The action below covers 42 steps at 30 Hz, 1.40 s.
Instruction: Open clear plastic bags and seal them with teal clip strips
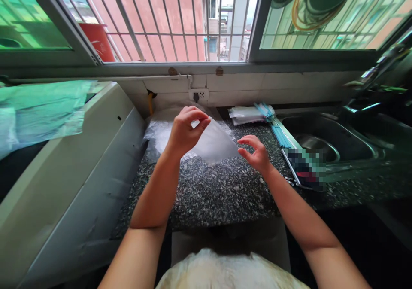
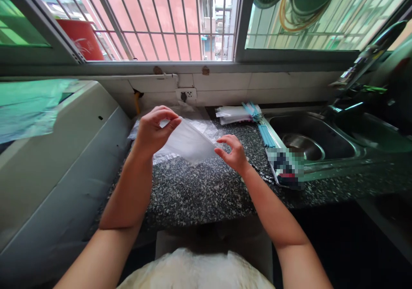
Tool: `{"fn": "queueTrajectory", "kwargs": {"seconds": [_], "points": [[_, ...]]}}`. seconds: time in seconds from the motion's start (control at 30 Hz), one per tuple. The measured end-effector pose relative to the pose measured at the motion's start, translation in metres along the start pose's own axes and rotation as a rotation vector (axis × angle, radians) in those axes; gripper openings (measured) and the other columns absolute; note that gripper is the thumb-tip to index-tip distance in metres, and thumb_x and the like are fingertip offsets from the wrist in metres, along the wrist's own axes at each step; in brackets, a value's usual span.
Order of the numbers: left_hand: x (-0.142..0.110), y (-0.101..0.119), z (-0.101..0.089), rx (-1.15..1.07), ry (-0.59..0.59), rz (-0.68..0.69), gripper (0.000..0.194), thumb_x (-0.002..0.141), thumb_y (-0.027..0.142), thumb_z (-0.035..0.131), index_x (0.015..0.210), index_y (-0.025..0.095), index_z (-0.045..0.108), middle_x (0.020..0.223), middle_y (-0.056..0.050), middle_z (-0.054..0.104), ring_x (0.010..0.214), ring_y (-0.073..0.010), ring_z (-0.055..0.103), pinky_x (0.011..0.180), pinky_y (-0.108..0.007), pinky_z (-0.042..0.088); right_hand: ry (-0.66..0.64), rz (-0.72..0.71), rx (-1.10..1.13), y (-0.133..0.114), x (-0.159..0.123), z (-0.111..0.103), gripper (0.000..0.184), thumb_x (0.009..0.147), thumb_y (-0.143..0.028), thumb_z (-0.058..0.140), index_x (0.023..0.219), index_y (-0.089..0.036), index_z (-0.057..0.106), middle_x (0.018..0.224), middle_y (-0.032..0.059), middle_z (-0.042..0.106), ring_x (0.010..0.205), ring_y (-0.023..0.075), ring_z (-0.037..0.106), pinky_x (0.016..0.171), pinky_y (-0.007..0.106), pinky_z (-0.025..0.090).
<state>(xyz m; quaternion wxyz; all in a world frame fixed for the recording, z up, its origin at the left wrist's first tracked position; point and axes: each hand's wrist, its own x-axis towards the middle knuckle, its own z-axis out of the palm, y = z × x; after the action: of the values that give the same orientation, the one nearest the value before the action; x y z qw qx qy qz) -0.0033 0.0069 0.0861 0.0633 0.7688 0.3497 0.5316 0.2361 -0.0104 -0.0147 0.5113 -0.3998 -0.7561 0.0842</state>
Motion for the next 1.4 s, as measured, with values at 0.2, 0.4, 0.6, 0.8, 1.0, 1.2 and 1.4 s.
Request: {"fn": "queueTrajectory", "kwargs": {"seconds": [0.2,0.4,0.6,0.8,1.0,1.2,1.4], "points": [[-0.001,0.003,0.003,-0.024,0.014,0.032,0.011,0.078,0.019,0.064,0.067,0.021,0.060,0.068,0.000,0.060,0.072,-0.0140,0.055,0.071,-0.029,0.045,-0.030,-0.042,0.012,-0.010,0.010,0.006,0.018,0.082,-0.036,0.062,0.069,-0.023,0.062,0.072,0.0026,0.066,0.075,0.0189,0.058,0.075,0.037,0.046],[-0.001,0.002,0.004,-0.026,0.000,0.030,0.012,0.078,0.020,0.063,0.067,0.021,0.060,0.068,0.000,0.060,0.071,-0.0141,0.055,0.071,-0.030,0.045,0.001,-0.020,0.013,-0.007,0.008,0.006,0.018,0.082,-0.031,0.062,0.067,-0.023,0.061,0.070,0.0019,0.065,0.073,0.0182,0.057,0.071,0.035,0.046],[-0.001,0.004,0.005,-0.022,-0.005,0.038,0.011,0.078,0.020,0.063,0.068,0.020,0.060,0.068,0.000,0.060,0.071,-0.0140,0.055,0.071,-0.029,0.046,-0.007,-0.036,0.006,-0.009,0.007,0.006,0.016,0.082,-0.028,0.061,0.067,-0.023,0.060,0.070,0.0019,0.065,0.072,0.0174,0.057,0.071,0.035,0.046],[-0.003,0.006,0.007,-0.008,-0.014,0.047,0.012,0.079,0.022,0.063,0.068,0.019,0.061,0.069,0.000,0.061,0.071,-0.0135,0.055,0.070,-0.028,0.046,-0.009,-0.056,-0.009,-0.010,0.008,0.003,0.017,0.082,-0.030,0.061,0.067,-0.022,0.059,0.070,0.0021,0.065,0.072,0.0172,0.057,0.071,0.034,0.046],[-0.004,0.010,0.008,0.002,-0.032,0.062,0.013,0.080,0.023,0.062,0.068,0.020,0.060,0.068,0.000,0.061,0.071,-0.0136,0.055,0.071,-0.028,0.047,0.005,-0.136,-0.004,-0.018,0.019,0.004,0.013,0.079,-0.032,0.066,0.074,-0.021,0.060,0.075,0.0020,0.066,0.075,0.0173,0.057,0.074,0.034,0.045],[-0.003,0.011,0.006,-0.004,-0.029,0.055,0.012,0.080,0.022,0.062,0.069,0.020,0.061,0.069,0.000,0.062,0.072,-0.0137,0.055,0.071,-0.028,0.046,0.033,-0.168,-0.013,-0.025,0.024,0.010,0.014,0.082,-0.021,0.061,0.068,-0.022,0.059,0.069,-0.0001,0.065,0.070,0.0149,0.057,0.070,0.031,0.045],[-0.003,0.009,0.006,-0.018,-0.020,0.061,0.011,0.079,0.021,0.063,0.068,0.019,0.061,0.068,0.000,0.061,0.072,-0.0133,0.056,0.072,-0.028,0.046,0.024,-0.153,-0.018,-0.026,0.024,0.011,0.014,0.082,-0.021,0.062,0.068,-0.022,0.060,0.069,0.0001,0.065,0.070,0.0151,0.056,0.070,0.032,0.044]]}}
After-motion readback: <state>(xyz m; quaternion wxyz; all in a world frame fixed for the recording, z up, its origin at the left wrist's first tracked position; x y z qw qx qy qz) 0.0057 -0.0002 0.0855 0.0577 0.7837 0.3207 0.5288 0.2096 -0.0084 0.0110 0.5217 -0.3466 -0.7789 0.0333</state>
